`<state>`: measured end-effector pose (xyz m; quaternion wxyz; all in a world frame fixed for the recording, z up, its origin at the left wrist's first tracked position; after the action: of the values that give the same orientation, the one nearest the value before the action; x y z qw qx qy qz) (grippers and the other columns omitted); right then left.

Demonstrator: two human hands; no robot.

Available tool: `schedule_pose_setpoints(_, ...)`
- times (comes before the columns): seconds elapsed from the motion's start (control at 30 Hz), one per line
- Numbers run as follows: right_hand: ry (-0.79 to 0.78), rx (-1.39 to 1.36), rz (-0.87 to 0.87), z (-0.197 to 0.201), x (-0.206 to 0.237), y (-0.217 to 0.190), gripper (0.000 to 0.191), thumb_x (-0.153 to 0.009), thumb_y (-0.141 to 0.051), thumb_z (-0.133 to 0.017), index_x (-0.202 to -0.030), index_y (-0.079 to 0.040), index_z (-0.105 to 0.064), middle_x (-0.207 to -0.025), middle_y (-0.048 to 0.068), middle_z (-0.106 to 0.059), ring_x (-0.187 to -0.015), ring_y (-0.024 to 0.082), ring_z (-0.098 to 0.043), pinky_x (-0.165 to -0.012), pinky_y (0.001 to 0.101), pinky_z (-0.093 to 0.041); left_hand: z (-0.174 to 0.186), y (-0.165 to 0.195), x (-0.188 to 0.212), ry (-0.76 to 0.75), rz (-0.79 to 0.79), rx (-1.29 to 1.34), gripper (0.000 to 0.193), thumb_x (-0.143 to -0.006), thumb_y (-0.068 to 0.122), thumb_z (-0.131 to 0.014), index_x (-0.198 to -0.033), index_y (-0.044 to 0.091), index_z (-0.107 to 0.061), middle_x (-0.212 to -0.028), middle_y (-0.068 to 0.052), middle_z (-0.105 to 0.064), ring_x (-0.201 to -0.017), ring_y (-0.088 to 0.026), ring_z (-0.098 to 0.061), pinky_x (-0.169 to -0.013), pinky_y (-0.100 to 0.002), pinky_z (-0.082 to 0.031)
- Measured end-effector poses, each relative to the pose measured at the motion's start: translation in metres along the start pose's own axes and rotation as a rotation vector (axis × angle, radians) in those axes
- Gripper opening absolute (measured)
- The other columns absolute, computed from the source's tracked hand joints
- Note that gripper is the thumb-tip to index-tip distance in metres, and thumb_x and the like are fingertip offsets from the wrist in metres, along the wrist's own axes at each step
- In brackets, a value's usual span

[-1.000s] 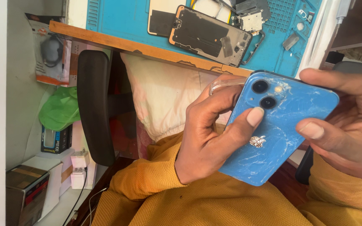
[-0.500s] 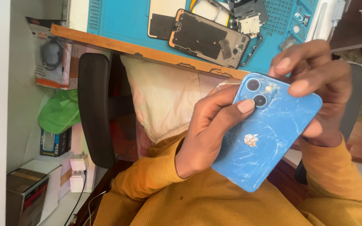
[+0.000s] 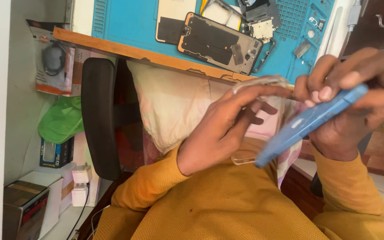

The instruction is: The person uses a screwdriver to remove screws from a disassembled smartphone. They then attach a blue back cover to the phone, inspect the device, and remove the back cover again to continue working on the internal components.

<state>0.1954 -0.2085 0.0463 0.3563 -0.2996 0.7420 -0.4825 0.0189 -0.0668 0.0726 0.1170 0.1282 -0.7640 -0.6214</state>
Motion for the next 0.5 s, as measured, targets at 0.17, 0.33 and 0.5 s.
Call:
schedule_pose_setpoints(0.17,0.034,0.27,0.042,-0.022,-0.007,-0.012,0.045,-0.111,-0.045,-0.068,-0.106,-0.002,-0.052,-0.085,0.004,-0.056,-0.062,0.014,-0.057,-0.053,0.0271,-0.051,0.007,-0.004,0.001,0.023,-0.178,0.208,0.06,-0.109,-0.009,-0.045,-0.159,0.016,-0.023,-0.171,0.0,-0.022,-0.145,-0.014,-0.043,-0.11,-0.023,-0.056)
schedule_pose_setpoints(0.33,0.098,0.533,0.019,-0.039,-0.009,-0.011,0.042,-0.118,-0.037,-0.068,-0.109,0.001,-0.053,-0.093,0.006,-0.059,-0.072,0.009,-0.054,-0.067,0.0207,-0.046,0.001,-0.023,-0.004,0.081,0.021,0.462,0.059,-0.108,0.008,-0.047,-0.158,0.015,-0.016,-0.165,-0.012,-0.031,-0.145,-0.02,-0.045,-0.09,-0.03,-0.053)
schedule_pose_setpoints(0.5,0.147,0.561,-0.046,-0.041,-0.01,-0.002,0.037,-0.118,-0.034,-0.068,-0.11,-0.001,-0.055,-0.097,0.003,-0.061,-0.076,0.003,-0.048,-0.074,0.0171,-0.046,-0.014,-0.03,-0.008,0.07,-0.063,0.321,0.051,-0.12,0.045,-0.033,-0.155,0.008,-0.036,-0.162,-0.017,-0.04,-0.152,-0.018,-0.036,-0.13,-0.035,-0.032)
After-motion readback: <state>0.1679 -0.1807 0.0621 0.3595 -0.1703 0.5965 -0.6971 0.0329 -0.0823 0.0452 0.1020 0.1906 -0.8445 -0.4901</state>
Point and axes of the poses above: each hand's wrist, its own x-axis away from the middle knuckle, its own z-axis out of the back of the hand, y = z × x, the point moved 3 cm from there along -x, towards the middle knuckle
